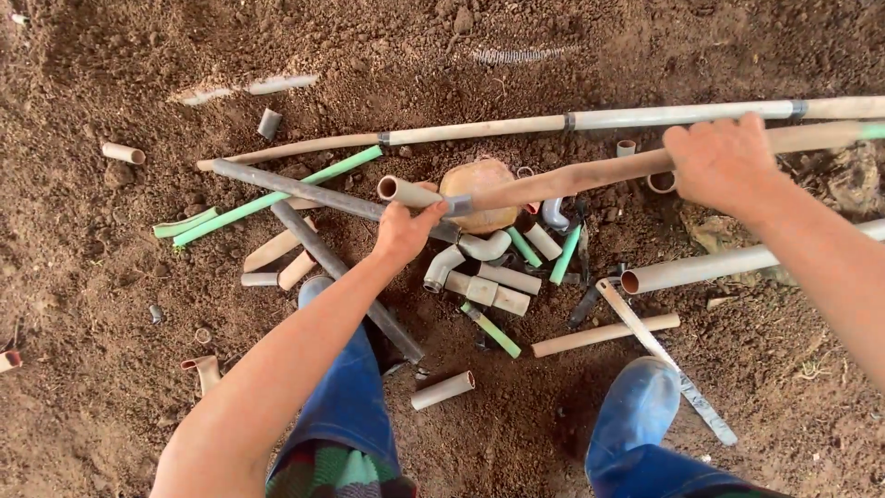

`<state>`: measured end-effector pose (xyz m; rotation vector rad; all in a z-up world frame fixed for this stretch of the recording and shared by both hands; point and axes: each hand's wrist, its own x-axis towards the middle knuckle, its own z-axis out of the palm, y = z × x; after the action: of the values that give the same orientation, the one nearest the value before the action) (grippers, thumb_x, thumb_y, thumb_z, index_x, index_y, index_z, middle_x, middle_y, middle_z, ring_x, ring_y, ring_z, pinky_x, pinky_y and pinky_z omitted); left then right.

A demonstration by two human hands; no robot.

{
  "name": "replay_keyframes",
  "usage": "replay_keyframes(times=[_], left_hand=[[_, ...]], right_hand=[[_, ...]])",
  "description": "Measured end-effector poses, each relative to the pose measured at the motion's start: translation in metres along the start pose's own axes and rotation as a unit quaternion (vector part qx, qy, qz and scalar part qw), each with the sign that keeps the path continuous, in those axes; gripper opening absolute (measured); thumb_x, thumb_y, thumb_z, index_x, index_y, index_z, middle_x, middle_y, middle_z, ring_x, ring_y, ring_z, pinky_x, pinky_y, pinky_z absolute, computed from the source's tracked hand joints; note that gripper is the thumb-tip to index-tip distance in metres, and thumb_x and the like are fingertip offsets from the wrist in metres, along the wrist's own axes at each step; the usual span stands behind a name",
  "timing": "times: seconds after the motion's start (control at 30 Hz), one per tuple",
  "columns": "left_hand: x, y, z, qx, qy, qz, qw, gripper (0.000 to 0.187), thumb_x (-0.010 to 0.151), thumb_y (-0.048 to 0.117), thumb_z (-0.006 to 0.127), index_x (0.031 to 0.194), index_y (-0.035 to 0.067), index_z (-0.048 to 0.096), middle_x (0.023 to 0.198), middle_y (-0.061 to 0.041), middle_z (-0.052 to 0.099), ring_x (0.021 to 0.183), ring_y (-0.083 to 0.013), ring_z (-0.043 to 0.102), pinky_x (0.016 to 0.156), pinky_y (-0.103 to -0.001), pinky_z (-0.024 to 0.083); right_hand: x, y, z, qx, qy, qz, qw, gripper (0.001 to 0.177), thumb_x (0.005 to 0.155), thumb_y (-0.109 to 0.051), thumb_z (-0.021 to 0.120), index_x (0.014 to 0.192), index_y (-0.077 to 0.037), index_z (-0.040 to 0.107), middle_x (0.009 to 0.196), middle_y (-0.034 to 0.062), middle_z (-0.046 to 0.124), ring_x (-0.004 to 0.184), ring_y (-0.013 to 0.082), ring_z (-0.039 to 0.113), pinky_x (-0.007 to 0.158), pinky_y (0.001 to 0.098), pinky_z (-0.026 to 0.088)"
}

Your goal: Connecting various PVC pipe segments and fittings while sitting on the ground.

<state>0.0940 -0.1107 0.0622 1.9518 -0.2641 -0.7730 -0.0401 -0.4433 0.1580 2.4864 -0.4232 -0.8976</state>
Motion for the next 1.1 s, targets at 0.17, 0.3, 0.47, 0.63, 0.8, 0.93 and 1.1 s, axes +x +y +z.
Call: replay_keyframes(times=[0.17, 0.3, 0.47, 0.63, 0.8, 0.93, 1.1], left_hand=[[0.025, -0.003, 0.023, 0.105, -0.004, 0.035, 0.994, 0.040, 0.081, 0.028, 0.065, 0.117, 0.011, 0.058, 0.100, -0.007, 0.067, 0.086, -0.0168, 0.065, 0.077, -0.030, 0.053], [0.035, 0.000, 0.033, 0.155, -0.003, 0.059, 0.986, 0.036, 0.078, 0.030, 0.070, 0.102, 0.005, 0.060, 0.093, -0.006, 0.069, 0.081, -0.0175, 0.065, 0.077, -0.031, 0.051], [0.041, -0.015, 0.035, 0.115, -0.007, 0.054, 0.992, 0.042, 0.076, 0.030, 0.075, 0.110, 0.009, 0.059, 0.097, -0.007, 0.068, 0.083, -0.0183, 0.066, 0.076, -0.031, 0.054], [0.043, -0.023, 0.036, 0.107, 0.011, 0.086, 0.990, 0.042, 0.076, 0.030, 0.077, 0.111, 0.010, 0.062, 0.096, -0.013, 0.069, 0.079, -0.0251, 0.070, 0.070, -0.037, 0.057], [0.039, -0.007, 0.035, 0.196, -0.006, 0.124, 0.973, 0.043, 0.074, 0.039, 0.076, 0.098, 0.008, 0.058, 0.090, -0.009, 0.067, 0.075, -0.0229, 0.070, 0.067, -0.038, 0.057], [0.035, -0.012, 0.034, 0.171, -0.016, 0.138, 0.975, 0.043, 0.074, 0.036, 0.077, 0.098, 0.007, 0.056, 0.090, -0.012, 0.064, 0.077, -0.0276, 0.069, 0.070, -0.043, 0.056], [0.039, -0.012, 0.037, 0.173, -0.030, 0.138, 0.975, 0.045, 0.076, 0.037, 0.075, 0.103, 0.008, 0.054, 0.096, -0.012, 0.062, 0.084, -0.0269, 0.068, 0.076, -0.042, 0.055]], right_hand=[[0.007, 0.012, 0.037, 0.014, -0.045, 0.039, 0.998, 0.012, 0.089, -0.028, 0.060, 0.098, -0.020, 0.063, 0.076, -0.0023, 0.073, 0.069, 0.0117, 0.064, 0.087, 0.0345, 0.042], [0.014, 0.003, 0.052, 0.116, -0.078, 0.053, 0.989, 0.020, 0.084, -0.011, 0.063, 0.103, -0.013, 0.063, 0.094, 0.0072, 0.071, 0.084, 0.0211, 0.064, 0.096, 0.0477, 0.039], [0.000, -0.046, 0.005, 0.180, -0.010, -0.062, 0.982, 0.039, 0.085, -0.049, 0.058, 0.111, -0.020, 0.058, 0.094, 0.0047, 0.067, 0.094, 0.0222, 0.062, 0.092, 0.0442, 0.042], [0.008, -0.077, 0.032, 0.119, 0.147, -0.146, 0.971, 0.057, 0.088, -0.035, 0.057, 0.137, -0.016, 0.037, 0.084, 0.0116, 0.059, 0.088, 0.0313, 0.065, 0.083, 0.0435, 0.049], [-0.002, -0.085, 0.040, 0.124, 0.141, -0.144, 0.972, 0.046, 0.089, -0.037, 0.055, 0.128, -0.016, 0.042, 0.082, 0.0101, 0.060, 0.085, 0.0306, 0.067, 0.081, 0.0415, 0.052], [0.010, -0.086, 0.052, 0.120, 0.130, -0.145, 0.974, 0.034, 0.087, -0.041, 0.055, 0.112, -0.021, 0.042, 0.081, 0.0084, 0.056, 0.084, 0.0308, 0.065, 0.079, 0.0423, 0.051], [0.013, -0.090, 0.048, 0.173, 0.087, -0.146, 0.970, 0.038, 0.088, -0.035, 0.059, 0.117, -0.018, 0.042, 0.090, 0.0117, 0.056, 0.093, 0.0336, 0.063, 0.083, 0.0457, 0.048]])
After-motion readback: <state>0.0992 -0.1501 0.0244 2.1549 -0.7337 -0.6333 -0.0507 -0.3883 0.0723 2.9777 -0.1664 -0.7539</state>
